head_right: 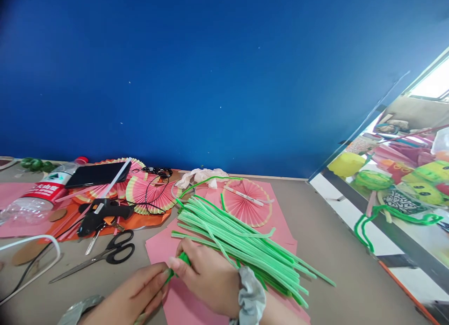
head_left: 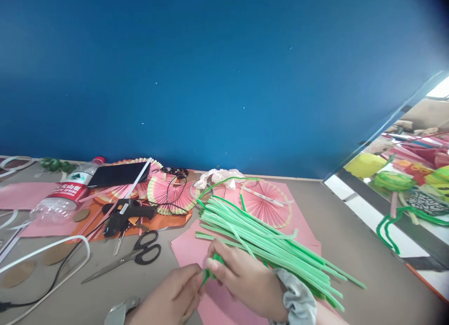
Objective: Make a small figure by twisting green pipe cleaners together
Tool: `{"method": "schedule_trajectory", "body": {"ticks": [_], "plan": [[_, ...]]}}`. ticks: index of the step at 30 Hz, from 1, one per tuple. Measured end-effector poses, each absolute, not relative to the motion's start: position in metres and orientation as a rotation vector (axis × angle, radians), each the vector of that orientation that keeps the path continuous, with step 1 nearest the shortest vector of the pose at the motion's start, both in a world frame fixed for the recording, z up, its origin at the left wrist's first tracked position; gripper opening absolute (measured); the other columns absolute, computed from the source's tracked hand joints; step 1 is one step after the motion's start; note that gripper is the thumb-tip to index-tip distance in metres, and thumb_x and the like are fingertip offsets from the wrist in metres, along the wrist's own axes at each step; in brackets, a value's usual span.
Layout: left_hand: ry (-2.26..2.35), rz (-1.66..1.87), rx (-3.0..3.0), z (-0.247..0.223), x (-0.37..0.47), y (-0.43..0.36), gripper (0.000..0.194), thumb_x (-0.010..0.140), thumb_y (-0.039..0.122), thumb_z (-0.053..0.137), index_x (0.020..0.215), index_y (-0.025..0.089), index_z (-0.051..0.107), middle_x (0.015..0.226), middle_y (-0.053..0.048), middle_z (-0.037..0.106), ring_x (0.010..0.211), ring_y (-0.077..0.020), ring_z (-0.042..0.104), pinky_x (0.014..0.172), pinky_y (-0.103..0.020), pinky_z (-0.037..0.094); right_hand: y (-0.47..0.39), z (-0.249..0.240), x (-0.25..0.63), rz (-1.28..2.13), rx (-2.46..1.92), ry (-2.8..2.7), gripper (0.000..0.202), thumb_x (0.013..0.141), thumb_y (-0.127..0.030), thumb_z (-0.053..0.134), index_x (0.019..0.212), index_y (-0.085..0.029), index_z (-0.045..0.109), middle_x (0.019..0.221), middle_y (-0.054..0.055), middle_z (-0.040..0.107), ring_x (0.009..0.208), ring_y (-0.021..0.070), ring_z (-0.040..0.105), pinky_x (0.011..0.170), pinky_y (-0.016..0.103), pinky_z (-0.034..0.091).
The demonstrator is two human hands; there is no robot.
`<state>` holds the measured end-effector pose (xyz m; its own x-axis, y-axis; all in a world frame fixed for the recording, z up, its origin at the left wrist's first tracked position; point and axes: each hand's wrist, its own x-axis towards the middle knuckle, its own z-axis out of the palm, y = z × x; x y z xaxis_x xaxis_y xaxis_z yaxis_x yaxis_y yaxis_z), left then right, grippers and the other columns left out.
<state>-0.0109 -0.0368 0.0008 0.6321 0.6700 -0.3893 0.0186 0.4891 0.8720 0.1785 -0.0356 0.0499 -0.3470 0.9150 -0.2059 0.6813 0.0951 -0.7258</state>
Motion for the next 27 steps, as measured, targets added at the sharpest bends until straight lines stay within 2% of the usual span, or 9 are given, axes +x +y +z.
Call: {"method": "schedule_trajectory", "body": {"ticks": [2, 4, 6, 8, 11, 17, 22, 24, 27], "plan": [[0.764, 0.481, 0.853, 0.001, -0.008, -0.036, 0.031, 0.085, 0.049, 0.046, 0.075, 0.020, 0.049, 0.051, 0.008, 0.039, 0.038, -0.0057, 0.024, 0.038, -0.017, 0.028, -0.036, 0.053, 0.187, 1.244, -1.498, -1.951, 0.036, 0.095, -0.045, 0.022, 0.113, -0.025, 0.046, 0.077, -0.001, 0.064, 0.053, 0.0119, 0.060, 0.061, 0.027, 0.046], [0.738, 0.544, 0.732, 0.005, -0.005, -0.036, 0.032, 0.088, 0.047, 0.041, 0.073, 0.019, 0.046, 0.048, 0.009, 0.033, 0.036, -0.0047, 0.018, 0.035, -0.016, 0.022, -0.041, 0.053, 0.195, 1.367, -1.435, -1.736, 0.040, 0.095, -0.047, 0.017, 0.121, -0.026, 0.040, 0.087, 0.000, 0.064, 0.052, 0.0103, 0.059, 0.060, 0.026, 0.047], [0.713, 0.603, 0.617, 0.013, -0.002, -0.037, 0.030, 0.088, 0.043, 0.044, 0.071, 0.018, 0.047, 0.049, 0.008, 0.036, 0.038, -0.0048, 0.025, 0.038, -0.015, 0.026, -0.050, 0.050, 0.198, 1.385, -1.452, -1.658, 0.039, 0.095, -0.048, 0.021, 0.114, -0.025, 0.046, 0.083, 0.000, 0.064, 0.054, 0.0106, 0.059, 0.065, 0.027, 0.047], [0.713, 0.619, 0.591, 0.020, -0.001, -0.038, 0.025, 0.087, 0.038, 0.048, 0.073, 0.017, 0.051, 0.057, 0.004, 0.047, 0.047, -0.0070, 0.042, 0.048, -0.017, 0.037, -0.059, 0.045, 0.197, 1.338, -1.432, -1.730, 0.036, 0.093, -0.049, 0.029, 0.103, -0.023, 0.052, 0.074, -0.001, 0.062, 0.057, 0.0122, 0.058, 0.069, 0.027, 0.044], [0.783, 0.591, 0.779, 0.026, 0.000, -0.038, 0.017, 0.086, 0.034, 0.052, 0.087, 0.018, 0.059, 0.079, -0.002, 0.060, 0.078, -0.0139, 0.056, 0.074, -0.022, 0.043, -0.065, 0.035, 0.191, 1.351, -1.259, -1.782, 0.038, 0.089, -0.053, 0.034, 0.091, -0.020, 0.052, 0.069, 0.001, 0.057, 0.061, 0.0144, 0.053, 0.059, 0.025, 0.041], [0.929, 0.611, 1.162, 0.028, 0.017, -0.030, 0.028, 0.086, 0.042, 0.049, 0.091, 0.017, 0.063, 0.081, -0.002, 0.061, 0.085, -0.0193, 0.053, 0.081, -0.027, 0.041, -0.049, 0.028, 0.180, 1.227, -1.300, -1.569, 0.030, 0.087, -0.050, 0.043, 0.085, -0.020, 0.047, 0.067, -0.003, 0.044, 0.059, 0.0121, 0.042, 0.056, 0.024, 0.037], [0.941, 0.603, 1.303, 0.030, 0.036, -0.021, 0.028, 0.086, 0.042, 0.048, 0.083, 0.018, 0.062, 0.081, -0.001, 0.059, 0.087, -0.0190, 0.050, 0.081, -0.025, 0.039, -0.033, 0.019, 0.188, 1.253, -1.304, -1.402, 0.035, 0.092, -0.050, 0.032, 0.074, -0.022, 0.042, 0.058, -0.005, 0.036, 0.047, 0.0099, 0.035, 0.044, 0.021, 0.034], [0.921, 0.599, 1.272, 0.025, 0.042, -0.021, 0.029, 0.086, 0.042, 0.048, 0.079, 0.018, 0.061, 0.077, -0.001, 0.057, 0.082, -0.0184, 0.050, 0.077, -0.025, 0.040, -0.031, 0.014, 0.194, 1.273, -1.313, -1.369, 0.037, 0.091, -0.051, 0.031, 0.075, -0.021, 0.044, 0.055, -0.006, 0.032, 0.044, 0.0094, 0.032, 0.040, 0.021, 0.032], [0.867, 0.586, 1.186, 0.015, 0.047, -0.023, 0.031, 0.084, 0.045, 0.049, 0.077, 0.016, 0.060, 0.074, -0.001, 0.056, 0.077, -0.0173, 0.050, 0.074, -0.026, 0.041, -0.034, 0.012, 0.200, 1.286, -1.329, -1.342, 0.037, 0.092, -0.051, 0.030, 0.088, -0.020, 0.051, 0.056, -0.006, 0.035, 0.044, 0.0099, 0.036, 0.041, 0.021, 0.035]]}}
